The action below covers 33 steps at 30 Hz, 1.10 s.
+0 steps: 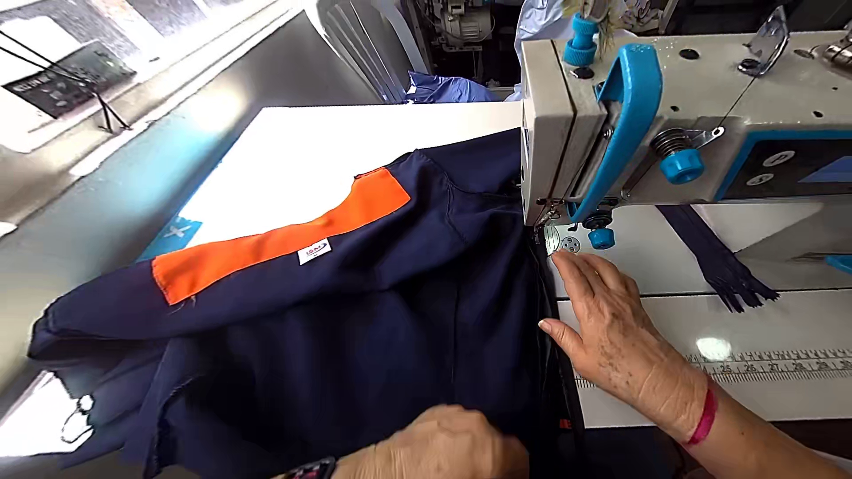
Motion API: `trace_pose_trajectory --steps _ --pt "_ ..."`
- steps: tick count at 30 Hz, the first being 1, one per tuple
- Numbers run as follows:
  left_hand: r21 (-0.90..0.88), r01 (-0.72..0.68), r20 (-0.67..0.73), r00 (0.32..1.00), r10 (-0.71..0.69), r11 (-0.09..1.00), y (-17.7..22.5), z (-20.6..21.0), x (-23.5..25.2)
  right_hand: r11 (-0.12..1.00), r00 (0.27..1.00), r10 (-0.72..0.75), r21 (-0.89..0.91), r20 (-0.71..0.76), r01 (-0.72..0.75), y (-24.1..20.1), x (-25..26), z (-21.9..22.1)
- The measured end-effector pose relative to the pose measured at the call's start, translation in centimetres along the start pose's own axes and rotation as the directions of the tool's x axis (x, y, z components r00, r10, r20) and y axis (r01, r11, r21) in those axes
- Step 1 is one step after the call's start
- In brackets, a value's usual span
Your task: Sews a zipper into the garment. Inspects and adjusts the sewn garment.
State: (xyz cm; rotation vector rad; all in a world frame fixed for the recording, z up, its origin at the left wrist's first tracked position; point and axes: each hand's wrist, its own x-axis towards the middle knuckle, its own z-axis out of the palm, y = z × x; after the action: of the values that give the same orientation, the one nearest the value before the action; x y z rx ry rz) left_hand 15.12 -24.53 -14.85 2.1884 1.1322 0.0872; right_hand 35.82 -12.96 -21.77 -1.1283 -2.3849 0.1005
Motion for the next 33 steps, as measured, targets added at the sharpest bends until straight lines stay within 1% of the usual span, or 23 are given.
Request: trace_pose_trajectory --steps 1,2,3,4,6,7,9,11,12,14,16,18,20,21,22,23,25,27,28,29,30,31,33 --pt "0.172 -0.012 -0.285 0.957 0.061 0.985 -2.1 0.5 0.7 0.998 0.999 -0.011 -0.056 -0.040 0.009 -1.1 -1.4 0.1" --pt "0.343 0.077 -0.484 0.869 0.105 0.936 -4.7 0.7 1.7 0.997 0.997 -0.039 -0.076 -0.073 0.034 -2.2 -2.9 0.2" --pt "0.433 0.193 -0.578 0.809 0.107 0.881 -7.5 0.6 2.5 0.995 0.994 -0.083 -0.066 -0.077 0.078 -3.3 -4.4 0.3" --pt "0.457 0.279 -0.616 0.784 0.074 0.844 -10.3 0.6 2.9 0.990 0.990 -0.138 -0.033 -0.028 0.137 -4.2 -5.9 0.4" --pt "0.447 0.361 -0.604 0.797 -0.022 0.818 -14.0 0.1 2.8 0.964 0.956 -0.266 0.064 0.126 0.260 -5.3 -8.2 0.7" --pt "0.441 0.372 -0.578 0.814 -0.059 0.817 -15.0 -0.8 2.8 0.951 0.938 -0.308 0.084 0.161 0.298 -5.4 -8.7 1.1" --pt "0.387 0.414 -0.485 0.852 -0.200 0.824 -15.4 -3.1 2.9 0.936 0.928 -0.352 0.040 0.121 0.350 -5.3 -8.9 1.7" --pt "0.351 0.502 -0.398 0.844 -0.360 0.790 -13.7 -4.2 3.0 0.923 0.921 -0.385 0.005 0.057 0.385 -5.1 -8.4 1.7" --pt "0.375 0.519 -0.418 0.834 -0.359 0.768 -12.3 -3.3 2.8 0.917 0.917 -0.398 0.008 0.041 0.398 -5.0 -8.2 1.5" --pt "0.443 0.513 -0.557 0.800 -0.223 0.735 -10.2 0.6 1.8 0.910 0.910 -0.413 0.059 0.030 0.411 -4.7 -8.2 0.9" --pt "0.431 0.577 -0.653 0.730 -0.201 0.694 -8.8 3.6 -0.2 0.897 0.909 -0.411 0.207 0.062 0.392 -4.0 -8.5 -0.5" --pt "0.411 0.672 -0.640 0.694 -0.330 0.615 -7.2 4.0 -2.9 0.855 0.921 -0.375 0.423 0.108 0.299 -3.5 -9.0 -3.1" --pt "0.426 0.720 -0.534 0.689 -0.490 0.548 -5.7 2.3 -4.9 0.779 0.933 -0.298 0.616 0.203 0.115 -3.3 -10.1 -5.8" --pt "0.437 0.727 -0.481 0.686 -0.545 0.529 -5.3 1.1 -5.4 0.748 0.910 -0.273 0.663 0.313 -0.003 -3.0 -11.0 -6.6" --pt "0.444 0.726 -0.460 0.688 -0.562 0.525 -5.2 0.1 -5.5 0.748 0.852 -0.261 0.653 0.453 -0.118 -2.7 -11.8 -6.9" --pt "0.449 0.695 -0.482 0.718 -0.503 0.561 -5.4 -0.7 -5.5 0.761 0.775 -0.241 0.609 0.585 -0.223 -2.5 -12.7 -6.6" --pt "0.483 0.479 -0.555 0.815 -0.167 0.733 -6.1 -1.0 -4.3 0.759 0.646 -0.156 0.510 0.747 -0.406 -2.9 -13.8 -4.4" --pt "0.506 0.143 -0.509 0.846 0.161 0.850 -6.3 -0.3 -1.1 0.650 0.561 -0.092 0.476 0.823 -0.592 -3.7 -14.1 -2.0" --pt "0.497 0.000 -0.468 0.842 0.268 0.868 -6.3 0.5 1.0 0.561 0.523 -0.062 0.463 0.850 -0.686 -4.0 -13.9 -1.3" --pt "0.483 -0.076 -0.451 0.832 0.323 0.872 -6.1 1.4 2.9 0.460 0.494 -0.022 0.448 0.869 -0.767 -4.3 -13.5 -0.8" --pt "0.467 -0.083 -0.465 0.823 0.325 0.880 -6.0 2.2 4.2 0.347 0.482 0.030 0.443 0.876 -0.827 -4.7 -13.1 -0.4" --pt "0.437 -0.043 -0.510 0.811 0.286 0.899 -5.7 2.7 5.3 0.233 0.482 0.096 0.451 0.871 -0.861 -5.1 -12.8 -0.1" --pt "0.279 0.070 -0.610 0.783 0.120 0.958 -5.2 2.9 6.8 0.058 0.503 0.218 0.503 0.836 -0.862 -5.6 -12.4 0.3"
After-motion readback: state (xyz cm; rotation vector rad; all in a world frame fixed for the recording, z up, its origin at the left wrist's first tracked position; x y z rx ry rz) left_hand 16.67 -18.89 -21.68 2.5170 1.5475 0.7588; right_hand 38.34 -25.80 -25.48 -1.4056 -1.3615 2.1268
